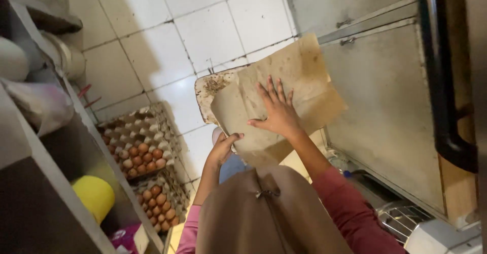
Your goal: Dip freshly baked donuts into chocolate and white glaze and arrange them on a tray.
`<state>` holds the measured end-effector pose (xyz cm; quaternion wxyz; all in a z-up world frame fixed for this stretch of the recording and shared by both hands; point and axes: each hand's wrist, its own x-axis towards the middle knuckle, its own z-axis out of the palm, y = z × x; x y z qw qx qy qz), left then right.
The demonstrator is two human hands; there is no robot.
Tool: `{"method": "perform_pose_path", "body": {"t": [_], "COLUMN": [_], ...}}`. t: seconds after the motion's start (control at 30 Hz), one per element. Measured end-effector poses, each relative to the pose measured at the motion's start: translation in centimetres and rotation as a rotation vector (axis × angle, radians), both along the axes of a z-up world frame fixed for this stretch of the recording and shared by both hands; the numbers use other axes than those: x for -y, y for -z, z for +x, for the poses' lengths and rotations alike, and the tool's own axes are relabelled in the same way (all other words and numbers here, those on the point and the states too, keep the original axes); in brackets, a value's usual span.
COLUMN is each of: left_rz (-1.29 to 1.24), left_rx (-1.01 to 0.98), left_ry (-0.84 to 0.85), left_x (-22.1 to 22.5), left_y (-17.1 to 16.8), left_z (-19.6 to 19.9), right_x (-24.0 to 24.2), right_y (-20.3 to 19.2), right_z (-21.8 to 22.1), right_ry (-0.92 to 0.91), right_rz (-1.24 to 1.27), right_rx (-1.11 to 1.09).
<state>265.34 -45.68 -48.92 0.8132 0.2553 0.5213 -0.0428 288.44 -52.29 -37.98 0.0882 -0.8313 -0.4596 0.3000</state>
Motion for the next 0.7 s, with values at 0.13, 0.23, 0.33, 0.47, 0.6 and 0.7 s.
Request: {"method": "perform_pose_path", "body": {"t": [0.13,0.23,0.33,0.47,0.6,0.7], "left_rz": [0.013,0.031,0.046,0.108,0.128,0.157], "left_rx": [-0.023,-0.067,-0.077,-0.097,-0.071,-0.033], "left_ry": [-0.070,-0.060,-0.071,-0.028,-0.167,-0.269], "left_x": [0.2,1.3,1.9,1.8,1.6,1.0], "left_y": [0.2,0.2,0.5,1.3,-0.5,-3.5], "left_z": [-2.9,-5.4,-6.9,-8.5,-8.4,-7.7], "right_x": [-0.4,-0.2,0.3,2.1,4.9,4.6], "right_y": [0.4,1.5,2.7,4.3,5.3,3.1], "right_z": [-2.8,-3.7,-3.3,-3.9,-3.5,-4.6], "right_ry": [0.022,-0.015,0.027,0.773,0.894,0.306], "right_rz": [0.157,0.314,0.470,0.533,0.483,0.752], "right_rx": [0.066,0.189,0.139,-0.345,-0.349,-0.120]}}
